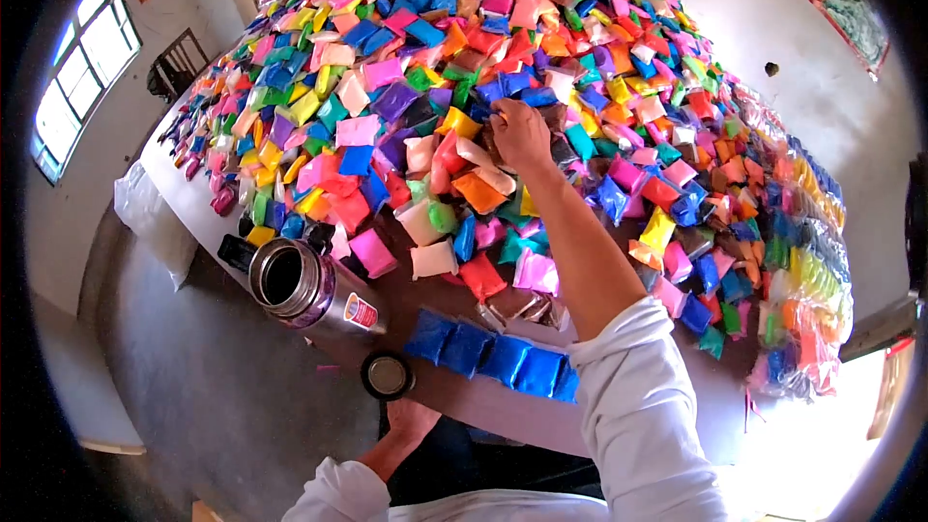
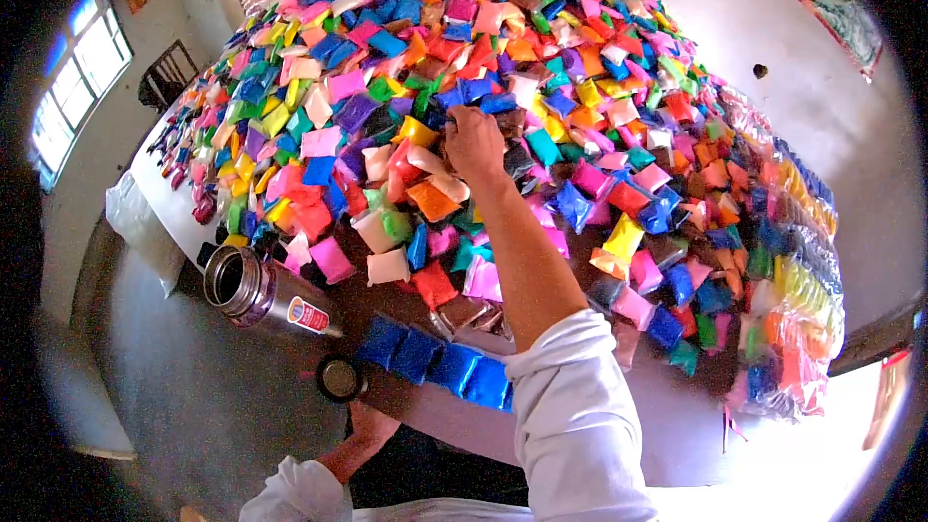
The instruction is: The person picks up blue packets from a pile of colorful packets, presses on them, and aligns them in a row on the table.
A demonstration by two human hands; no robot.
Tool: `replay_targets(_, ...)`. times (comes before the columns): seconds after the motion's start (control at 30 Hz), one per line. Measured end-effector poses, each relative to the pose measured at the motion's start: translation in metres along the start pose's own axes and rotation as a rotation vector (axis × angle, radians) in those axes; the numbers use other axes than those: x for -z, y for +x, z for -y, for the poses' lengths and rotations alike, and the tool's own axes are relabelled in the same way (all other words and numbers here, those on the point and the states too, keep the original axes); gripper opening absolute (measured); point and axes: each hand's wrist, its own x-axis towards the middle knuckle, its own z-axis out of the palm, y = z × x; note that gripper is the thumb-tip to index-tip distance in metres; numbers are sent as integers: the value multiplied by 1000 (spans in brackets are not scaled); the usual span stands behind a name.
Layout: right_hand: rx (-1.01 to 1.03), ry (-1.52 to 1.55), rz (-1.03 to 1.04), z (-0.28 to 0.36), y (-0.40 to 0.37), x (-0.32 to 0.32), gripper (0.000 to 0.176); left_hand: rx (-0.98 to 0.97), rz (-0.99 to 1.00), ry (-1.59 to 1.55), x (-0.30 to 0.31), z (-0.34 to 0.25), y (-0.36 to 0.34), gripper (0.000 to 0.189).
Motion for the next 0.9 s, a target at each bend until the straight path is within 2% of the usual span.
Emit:
replay_targets(0.07, 86, 3, -8, -3, 1, -13, 26, -19, -32, -39, 5, 2, -1, 43)
replay_targets(0.13, 53, -75, 24, 2, 2, -13, 30, -40, -68, -80, 12, -2, 0, 43)
replay_targets(0.2, -93, -122, 213, 3, 10, -4, 33, -13, -77, 12, 15, -2, 0, 40)
replay_targets(0.27, -49, -133, 216, -10, 17, -2, 35, -1, -96, 18, 3, 5, -3, 40)
replay_targets(0.37, -87, 387, 99, -39, 24, -12, 34, 53, -97, -27, 4, 7, -4, 40)
replay_targets(0.4, -87, 380, 97, -36, 22, -4, 34, 96, -79, -75, 6, 6, -5, 40)
replay_targets(0.47, -275, 902, 165, -19, 11, 32, 31, 94, -83, -125, 7, 8, -3, 42)
replay_targets(0.5, -379, 987, 196, -7, 5, 49, 30, 98, -86, -166, 7, 9, -3, 43)
replay_targets(0.53, -408, 935, 250, -5, 0, 64, 30, 84, -86, -176, 6, 9, -2, 43)
replay_targets(0.67, -338, 1074, 300, 5, -42, 109, 33, 88, -78, -83, -1, 16, -10, 40)
replay_targets(0.73, -410, 880, 422, 2, -67, 140, 30, 101, -53, 83, 4, 8, -14, 35)
replay_targets(0.8, -370, 919, 323, 13, -110, 162, 31, 89, -53, 38, 8, 8, -13, 32)
replay_targets(0.87, -489, 708, 350, 32, -158, 206, 31, 76, -72, 84, -5, 24, -24, 16)
replay_targets(0.9, -415, 661, 351, 36, -185, 221, 30, 74, -57, 82, 3, 11, -23, 16)
